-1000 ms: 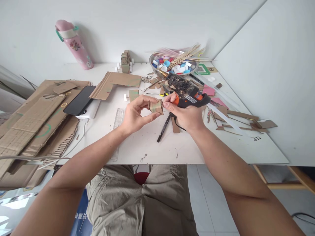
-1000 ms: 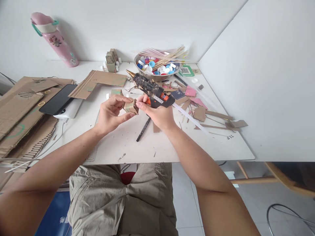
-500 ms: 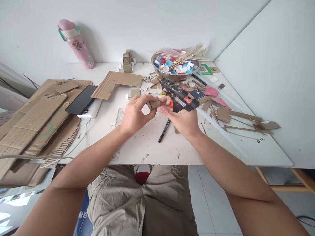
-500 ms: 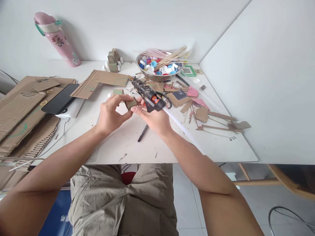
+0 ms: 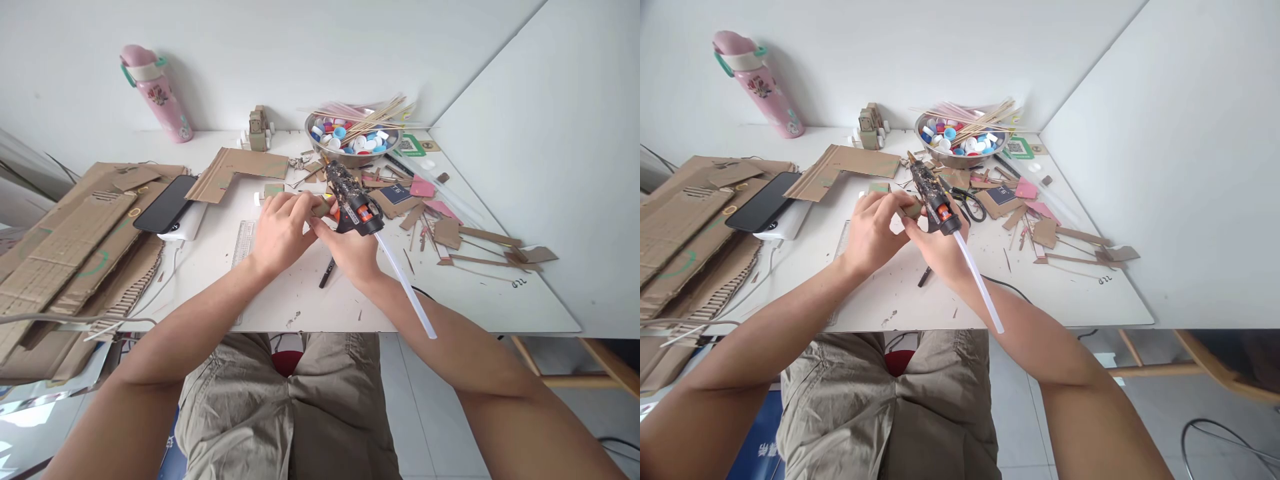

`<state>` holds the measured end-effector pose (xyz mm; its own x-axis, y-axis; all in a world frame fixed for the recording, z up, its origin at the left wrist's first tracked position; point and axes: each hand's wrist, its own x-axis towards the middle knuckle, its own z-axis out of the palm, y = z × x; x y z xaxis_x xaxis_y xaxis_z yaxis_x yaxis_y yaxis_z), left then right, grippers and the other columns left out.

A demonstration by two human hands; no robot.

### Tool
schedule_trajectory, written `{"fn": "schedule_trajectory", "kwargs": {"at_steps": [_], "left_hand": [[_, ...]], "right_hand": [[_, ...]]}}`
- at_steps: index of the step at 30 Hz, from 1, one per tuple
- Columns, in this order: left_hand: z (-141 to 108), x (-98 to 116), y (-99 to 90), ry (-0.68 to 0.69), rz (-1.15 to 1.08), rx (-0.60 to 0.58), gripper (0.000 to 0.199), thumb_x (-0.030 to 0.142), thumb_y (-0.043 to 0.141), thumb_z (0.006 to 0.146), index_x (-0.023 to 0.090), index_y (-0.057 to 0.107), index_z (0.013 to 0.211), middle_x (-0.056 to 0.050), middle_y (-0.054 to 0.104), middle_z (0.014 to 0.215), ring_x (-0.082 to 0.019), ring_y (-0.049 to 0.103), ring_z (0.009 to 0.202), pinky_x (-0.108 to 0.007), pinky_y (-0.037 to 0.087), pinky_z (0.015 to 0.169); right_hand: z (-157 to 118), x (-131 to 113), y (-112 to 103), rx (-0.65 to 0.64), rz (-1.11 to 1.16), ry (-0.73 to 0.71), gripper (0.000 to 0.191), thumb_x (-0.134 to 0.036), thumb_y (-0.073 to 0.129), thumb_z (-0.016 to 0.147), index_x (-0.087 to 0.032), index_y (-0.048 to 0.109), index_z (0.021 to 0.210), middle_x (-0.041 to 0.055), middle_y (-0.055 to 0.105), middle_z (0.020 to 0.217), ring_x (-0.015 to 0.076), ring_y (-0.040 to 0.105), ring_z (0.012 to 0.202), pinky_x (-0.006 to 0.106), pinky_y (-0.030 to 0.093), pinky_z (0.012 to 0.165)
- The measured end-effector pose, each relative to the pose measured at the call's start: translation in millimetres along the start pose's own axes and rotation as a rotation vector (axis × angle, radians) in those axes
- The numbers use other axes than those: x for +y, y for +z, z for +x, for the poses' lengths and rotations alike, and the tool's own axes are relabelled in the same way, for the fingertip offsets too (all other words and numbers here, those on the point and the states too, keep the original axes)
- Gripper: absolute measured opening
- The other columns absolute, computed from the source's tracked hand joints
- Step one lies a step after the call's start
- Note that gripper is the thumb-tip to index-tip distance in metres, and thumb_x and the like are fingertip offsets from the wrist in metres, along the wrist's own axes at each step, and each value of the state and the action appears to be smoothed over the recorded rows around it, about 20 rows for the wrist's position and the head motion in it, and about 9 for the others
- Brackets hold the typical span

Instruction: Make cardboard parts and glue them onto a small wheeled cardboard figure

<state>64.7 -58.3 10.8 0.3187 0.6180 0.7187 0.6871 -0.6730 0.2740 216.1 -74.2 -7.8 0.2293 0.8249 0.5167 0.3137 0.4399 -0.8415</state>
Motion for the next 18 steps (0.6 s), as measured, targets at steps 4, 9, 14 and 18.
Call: {"fn": "schedule_trajectory", "kwargs": {"at_steps": [4,9,14,18], "left_hand": [[1,-1,-0.3,0.007,0.054,-0.010,0.009,0.022,0.065,0.100,0.026,0.071,0.106,-0.007,0.086,0.108,-0.026,0.072,0.097,-0.039,0.046,0.085],[1,-3,1.5,0.012,0.086,-0.035,0.015,0.018,0.060,0.102,0.026,0.073,0.104,-0.008,0.085,0.108,-0.027,0.071,0.100,-0.041,0.045,0.086],[2,-2,1.2,0.024,0.032,-0.049,0.020,0.025,0.060,0.107,0.028,0.076,0.118,-0.010,0.085,0.116,-0.029,0.071,0.107,-0.043,0.047,0.091],[3,-4,-1.6,-0.062,-0.125,-0.042,0.024,0.038,0.073,0.103,0.029,0.076,0.125,-0.009,0.084,0.115,-0.029,0.073,0.110,-0.044,0.050,0.099]], "right_hand": [[1,5,1,-0.013,0.039,0.008,0.030,-0.041,0.089,0.086,-0.028,0.064,0.094,0.0031,0.076,0.097,0.0263,0.078,0.100,0.048,0.065,0.104],[2,3,4,-0.016,0.103,0.041,0.040,-0.048,0.095,0.082,-0.029,0.064,0.097,0.0036,0.078,0.102,0.0275,0.078,0.106,0.049,0.065,0.107],[7,1,1,-0.033,0.130,0.067,0.034,-0.044,0.093,0.083,-0.028,0.064,0.092,0.0006,0.075,0.095,0.0252,0.077,0.099,0.049,0.065,0.104],[12,3,-1,-0.003,0.252,0.036,0.036,-0.048,0.090,0.084,-0.028,0.061,0.086,-0.0002,0.074,0.097,0.0229,0.076,0.098,0.047,0.066,0.101]]}}
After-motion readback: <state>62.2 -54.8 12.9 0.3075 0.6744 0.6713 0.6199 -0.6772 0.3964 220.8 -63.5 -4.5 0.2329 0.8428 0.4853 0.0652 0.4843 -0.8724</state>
